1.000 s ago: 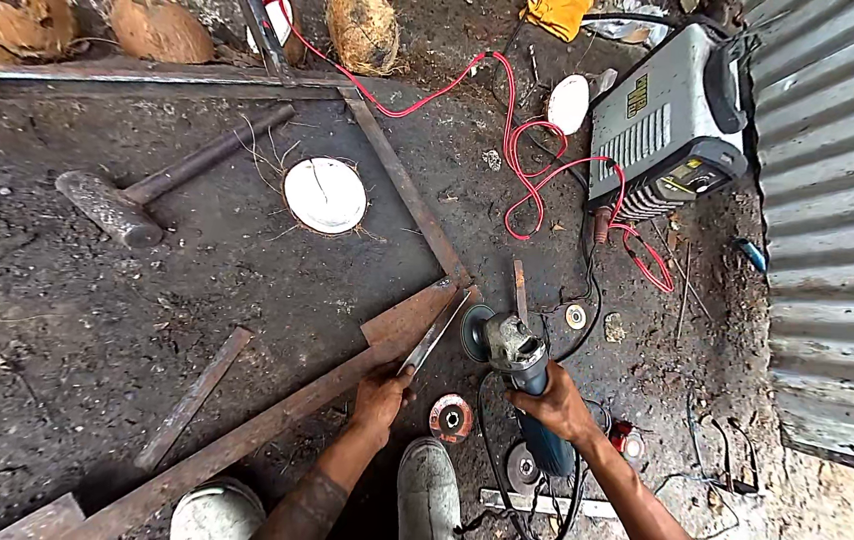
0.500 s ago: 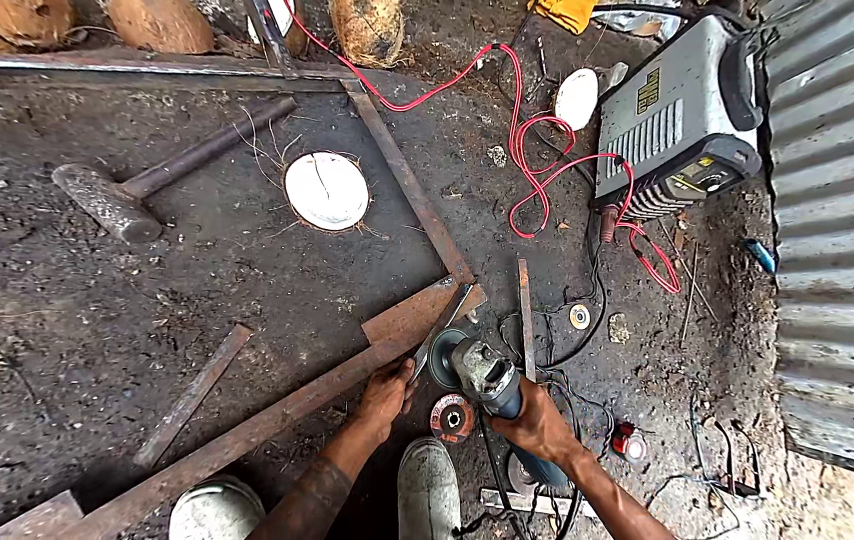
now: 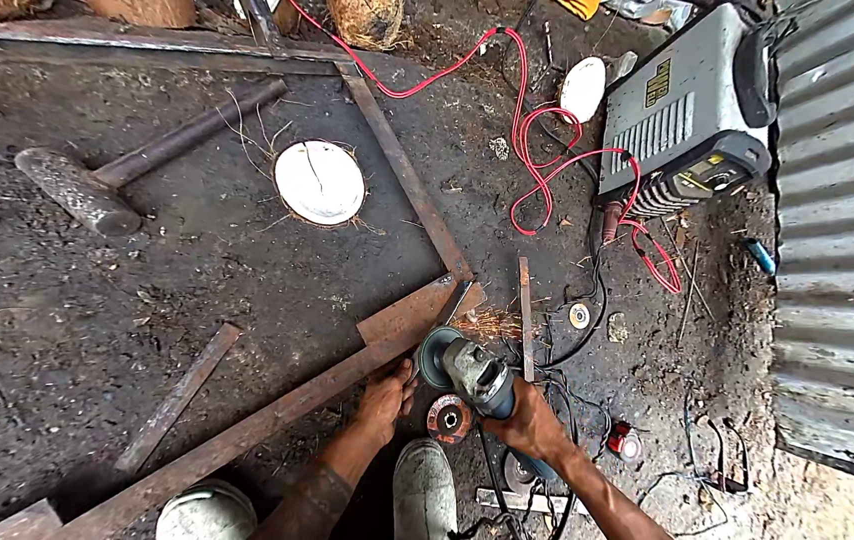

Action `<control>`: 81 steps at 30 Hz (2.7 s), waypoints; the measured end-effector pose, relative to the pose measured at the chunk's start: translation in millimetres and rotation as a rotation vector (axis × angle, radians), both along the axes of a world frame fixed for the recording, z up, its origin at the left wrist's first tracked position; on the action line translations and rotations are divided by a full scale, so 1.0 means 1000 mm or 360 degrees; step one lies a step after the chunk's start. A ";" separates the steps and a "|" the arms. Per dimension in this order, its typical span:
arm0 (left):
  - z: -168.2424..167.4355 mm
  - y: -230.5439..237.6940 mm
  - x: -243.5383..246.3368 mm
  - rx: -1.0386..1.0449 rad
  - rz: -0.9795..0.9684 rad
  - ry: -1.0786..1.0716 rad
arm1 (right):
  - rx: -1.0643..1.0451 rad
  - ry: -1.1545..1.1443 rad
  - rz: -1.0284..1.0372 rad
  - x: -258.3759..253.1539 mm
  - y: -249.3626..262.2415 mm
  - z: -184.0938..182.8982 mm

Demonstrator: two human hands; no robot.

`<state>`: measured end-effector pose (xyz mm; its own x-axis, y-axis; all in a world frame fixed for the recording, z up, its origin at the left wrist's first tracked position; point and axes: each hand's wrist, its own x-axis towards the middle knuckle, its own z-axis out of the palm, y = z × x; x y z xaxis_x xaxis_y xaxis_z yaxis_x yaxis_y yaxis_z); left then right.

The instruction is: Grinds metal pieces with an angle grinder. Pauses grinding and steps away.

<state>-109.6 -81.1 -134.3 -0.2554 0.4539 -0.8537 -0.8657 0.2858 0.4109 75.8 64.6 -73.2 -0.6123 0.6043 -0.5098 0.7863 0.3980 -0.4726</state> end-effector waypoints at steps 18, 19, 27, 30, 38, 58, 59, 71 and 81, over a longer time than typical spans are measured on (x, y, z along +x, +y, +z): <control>0.002 -0.002 -0.003 -0.0008 -0.0001 -0.0025 | 0.0041 0.0078 -0.0143 -0.012 0.032 0.001; 0.001 -0.001 -0.003 -0.0011 -0.0009 -0.0017 | 0.0034 0.0067 -0.0101 -0.011 0.029 0.001; 0.001 -0.002 -0.005 -0.0017 -0.0035 -0.0003 | 0.0071 0.0168 -0.0149 -0.018 0.042 -0.004; 0.001 -0.001 -0.005 -0.0022 -0.0040 0.0007 | 0.0074 0.0153 -0.0036 -0.016 0.032 -0.002; 0.000 -0.003 -0.004 0.0000 -0.0010 -0.0028 | 0.0070 0.0092 -0.0093 -0.016 0.041 0.000; -0.002 -0.004 -0.002 -0.0005 0.0017 0.0024 | 0.0051 0.0156 -0.0127 -0.019 0.053 0.002; -0.002 -0.003 -0.002 0.0000 0.0015 0.0022 | 0.0023 0.0114 -0.0095 -0.017 0.049 0.005; -0.004 -0.003 -0.001 -0.0002 0.0002 0.0076 | 0.0041 0.0047 -0.0014 -0.016 0.041 0.004; -0.006 -0.013 0.008 0.0255 -0.0232 0.0652 | -0.0104 0.0508 -0.0530 0.014 0.073 0.012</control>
<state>-101.2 -93.7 -140.0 -0.4806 0.6281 -0.6120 -0.5784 0.2976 0.7596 89.5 137.7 -61.6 -0.5230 0.7674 -0.3709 0.6771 0.1098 -0.7276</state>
